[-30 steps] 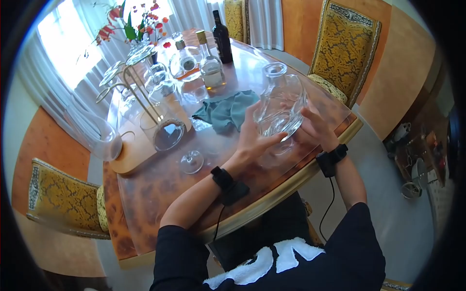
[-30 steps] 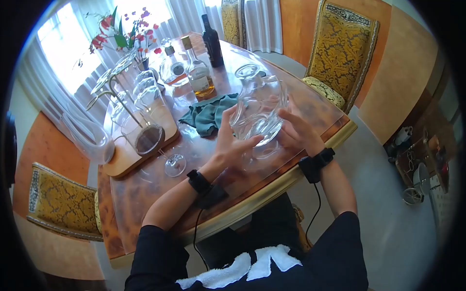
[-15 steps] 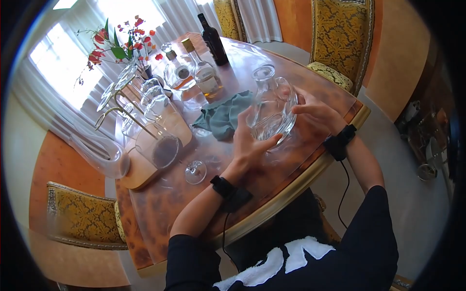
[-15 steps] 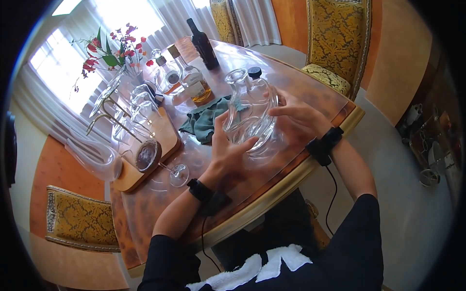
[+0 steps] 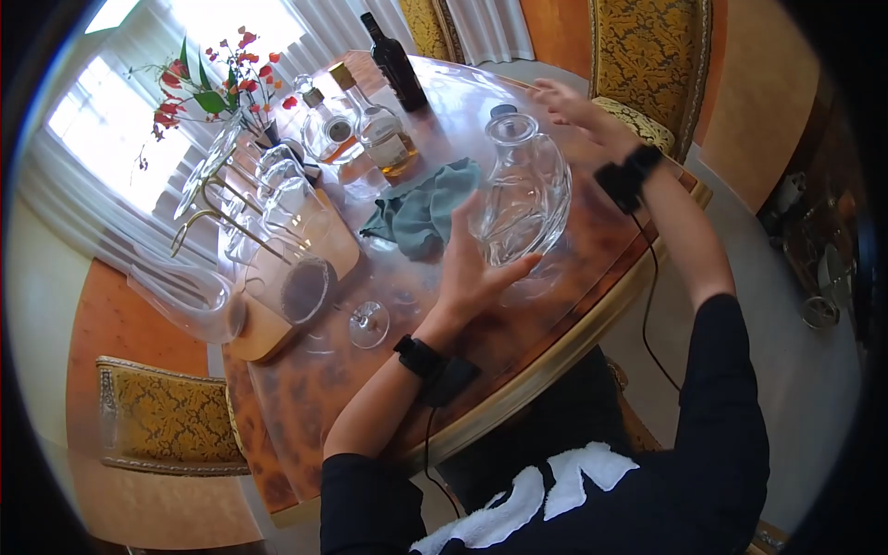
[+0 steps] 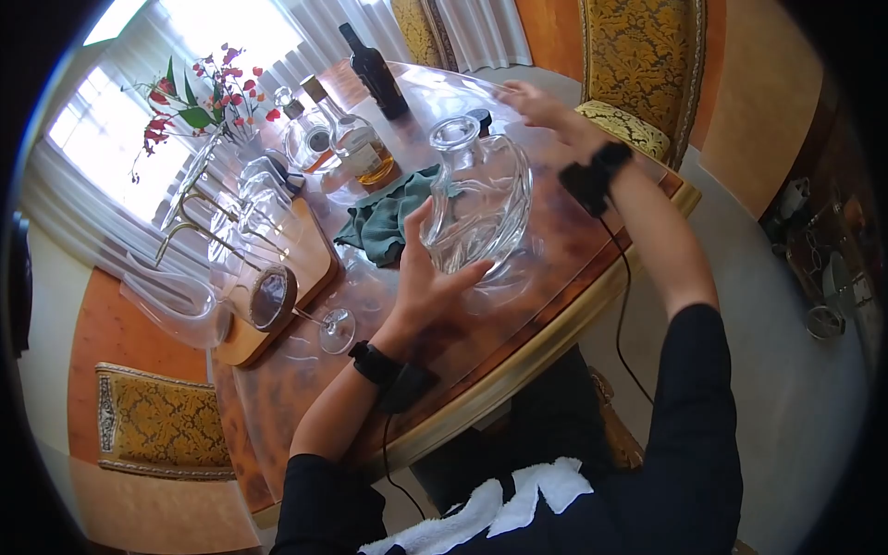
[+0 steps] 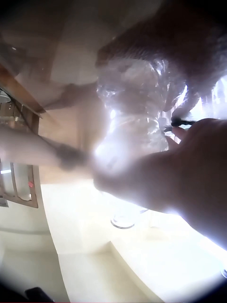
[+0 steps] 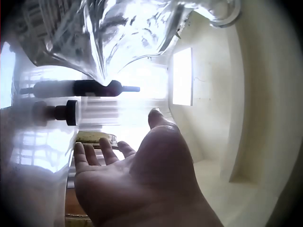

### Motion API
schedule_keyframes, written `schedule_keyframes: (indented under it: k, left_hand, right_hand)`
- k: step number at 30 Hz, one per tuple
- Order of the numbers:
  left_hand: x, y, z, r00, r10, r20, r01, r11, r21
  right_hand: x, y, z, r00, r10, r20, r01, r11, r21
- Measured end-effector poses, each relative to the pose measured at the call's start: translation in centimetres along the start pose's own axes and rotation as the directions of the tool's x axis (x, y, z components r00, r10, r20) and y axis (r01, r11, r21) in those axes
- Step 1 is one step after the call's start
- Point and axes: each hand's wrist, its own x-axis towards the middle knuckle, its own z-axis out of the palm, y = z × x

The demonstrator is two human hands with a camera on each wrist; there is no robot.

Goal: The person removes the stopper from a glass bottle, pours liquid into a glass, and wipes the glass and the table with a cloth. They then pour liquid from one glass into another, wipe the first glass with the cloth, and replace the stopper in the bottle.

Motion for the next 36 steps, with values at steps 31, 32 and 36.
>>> schedule_keyframes:
  k: [31, 32, 36]
  left_hand:
    - [-0.8, 0.3, -1.0, 0.999, -0.02, -0.046, 0.026, 0.989, 0.143]
    - [-0.8, 0.4, -1.0, 0.999, -0.017, -0.046, 0.023, 0.991, 0.133]
    - [-0.9, 0.7, -1.2, 0.999, -0.036, -0.041, 0.041, 0.992, 0.121]
  right_hand:
    - [-8.2, -17.3, 2.2, 0.744, -0.659, 0.108, 0.634, 0.645, -0.427]
    - [-9.5, -18.1, 3.3, 0.758, -0.626, 0.184, 0.623, 0.612, -0.487]
    - [-11.1, -17.9, 5.4, 0.657, -0.639, 0.399, 0.678, 0.27, -0.684]
